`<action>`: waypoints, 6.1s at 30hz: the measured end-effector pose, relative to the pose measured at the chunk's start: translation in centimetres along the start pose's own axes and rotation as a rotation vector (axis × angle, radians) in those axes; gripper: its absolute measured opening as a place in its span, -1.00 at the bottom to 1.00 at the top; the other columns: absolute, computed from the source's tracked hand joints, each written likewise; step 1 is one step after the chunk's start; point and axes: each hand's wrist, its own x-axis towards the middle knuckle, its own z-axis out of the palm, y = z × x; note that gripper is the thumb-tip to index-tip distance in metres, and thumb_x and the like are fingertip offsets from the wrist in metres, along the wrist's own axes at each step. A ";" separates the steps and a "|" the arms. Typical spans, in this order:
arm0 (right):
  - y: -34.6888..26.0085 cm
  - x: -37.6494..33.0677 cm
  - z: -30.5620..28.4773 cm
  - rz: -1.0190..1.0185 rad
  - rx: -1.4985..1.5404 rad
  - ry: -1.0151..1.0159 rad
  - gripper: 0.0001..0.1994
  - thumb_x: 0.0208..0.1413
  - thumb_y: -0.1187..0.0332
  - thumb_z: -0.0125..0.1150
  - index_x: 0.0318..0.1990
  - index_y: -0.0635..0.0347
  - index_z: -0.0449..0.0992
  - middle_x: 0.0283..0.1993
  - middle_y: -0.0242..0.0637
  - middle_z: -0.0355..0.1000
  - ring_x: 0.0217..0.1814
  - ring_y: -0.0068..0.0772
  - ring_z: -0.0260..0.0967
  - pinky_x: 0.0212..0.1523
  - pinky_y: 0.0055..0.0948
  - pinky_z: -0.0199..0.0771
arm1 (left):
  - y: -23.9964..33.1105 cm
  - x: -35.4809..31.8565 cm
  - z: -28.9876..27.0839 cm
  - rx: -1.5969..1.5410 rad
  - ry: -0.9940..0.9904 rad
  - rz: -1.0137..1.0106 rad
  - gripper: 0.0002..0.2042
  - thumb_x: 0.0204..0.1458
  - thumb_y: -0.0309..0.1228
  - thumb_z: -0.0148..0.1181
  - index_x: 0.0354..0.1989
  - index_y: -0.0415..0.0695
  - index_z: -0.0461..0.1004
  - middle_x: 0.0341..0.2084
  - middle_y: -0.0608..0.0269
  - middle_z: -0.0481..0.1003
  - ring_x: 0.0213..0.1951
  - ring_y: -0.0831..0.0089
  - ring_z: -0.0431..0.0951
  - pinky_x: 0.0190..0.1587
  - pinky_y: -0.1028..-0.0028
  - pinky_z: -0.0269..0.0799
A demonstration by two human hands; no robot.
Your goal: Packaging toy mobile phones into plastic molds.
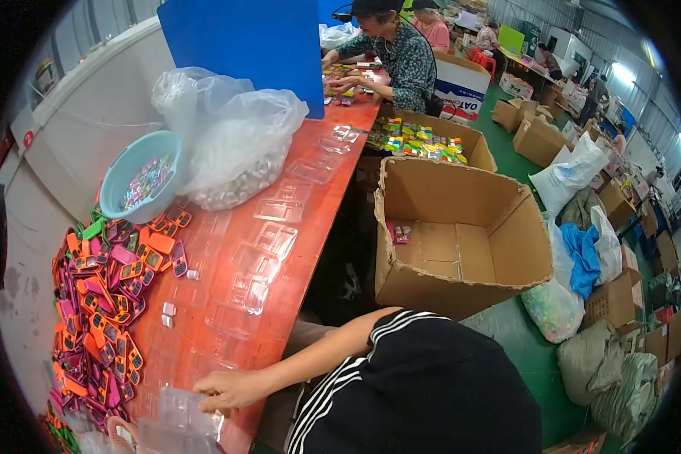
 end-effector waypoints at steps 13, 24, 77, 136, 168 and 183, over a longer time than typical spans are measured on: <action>-2.7 -3.9 -1.3 -0.031 0.092 0.257 -0.67 0.13 0.23 0.04 -0.05 0.28 0.36 -0.49 -0.38 0.36 -0.55 -0.64 0.33 -0.55 -0.63 0.41 | -0.6 -5.4 -2.4 0.191 0.006 -0.096 -0.40 0.02 -0.14 0.04 0.16 -0.27 0.12 0.11 0.07 0.21 0.13 0.19 0.22 0.16 0.22 0.14; -2.2 -5.8 -2.2 -0.033 -0.007 0.432 -0.68 0.17 0.19 -0.07 -0.03 0.18 0.41 -0.37 -0.36 0.42 -0.46 -0.59 0.35 -0.42 -0.55 0.41 | -3.1 -7.0 1.8 0.030 0.133 -0.060 -0.61 0.11 -0.27 -0.10 0.08 -0.18 0.21 -0.04 0.18 0.38 -0.06 0.36 0.41 -0.09 0.32 0.38; 4.7 28.7 -6.4 -0.360 -1.575 -0.128 -0.68 -0.05 0.46 -0.01 -0.07 0.17 0.39 -0.16 -0.19 0.41 -0.11 -0.18 0.36 -0.16 -0.28 0.39 | 8.5 24.1 -11.5 2.575 -0.043 0.062 -0.63 -0.10 -0.17 0.19 -0.18 -0.16 0.48 -0.24 0.07 0.50 -0.15 0.18 0.49 -0.14 0.25 0.40; -8.9 12.2 -33.1 0.092 -0.562 0.396 -0.74 0.13 0.25 0.02 -0.08 0.15 0.40 -0.25 -0.40 0.42 -0.32 -0.58 0.36 -0.41 -0.58 0.38 | 2.1 25.4 -6.0 2.117 0.092 0.361 -0.52 0.08 -0.04 -0.15 0.11 -0.03 0.19 -0.05 0.03 0.37 -0.10 0.12 0.43 -0.14 0.26 0.33; -4.0 9.5 -19.9 0.323 -0.487 -0.133 -0.61 0.07 0.10 0.10 -0.07 0.20 0.45 -0.29 -0.44 0.42 -0.36 -0.72 0.30 -0.42 -0.68 0.30 | -8.3 9.0 8.3 0.162 -0.144 -0.691 -0.61 0.17 -0.11 -0.20 0.04 -0.11 0.15 -0.25 0.17 0.39 -0.44 0.27 0.53 -0.45 0.33 0.53; -0.7 16.1 -23.6 0.356 -0.619 0.032 -0.74 0.06 0.33 0.10 -0.12 0.25 0.47 -0.38 -0.39 0.42 -0.40 -0.62 0.31 -0.40 -0.60 0.34 | -5.8 6.3 4.6 0.040 -0.003 -0.505 -0.44 0.03 -0.52 -0.10 0.23 -0.15 -0.08 0.02 0.04 0.25 -0.13 0.07 0.45 -0.17 0.17 0.48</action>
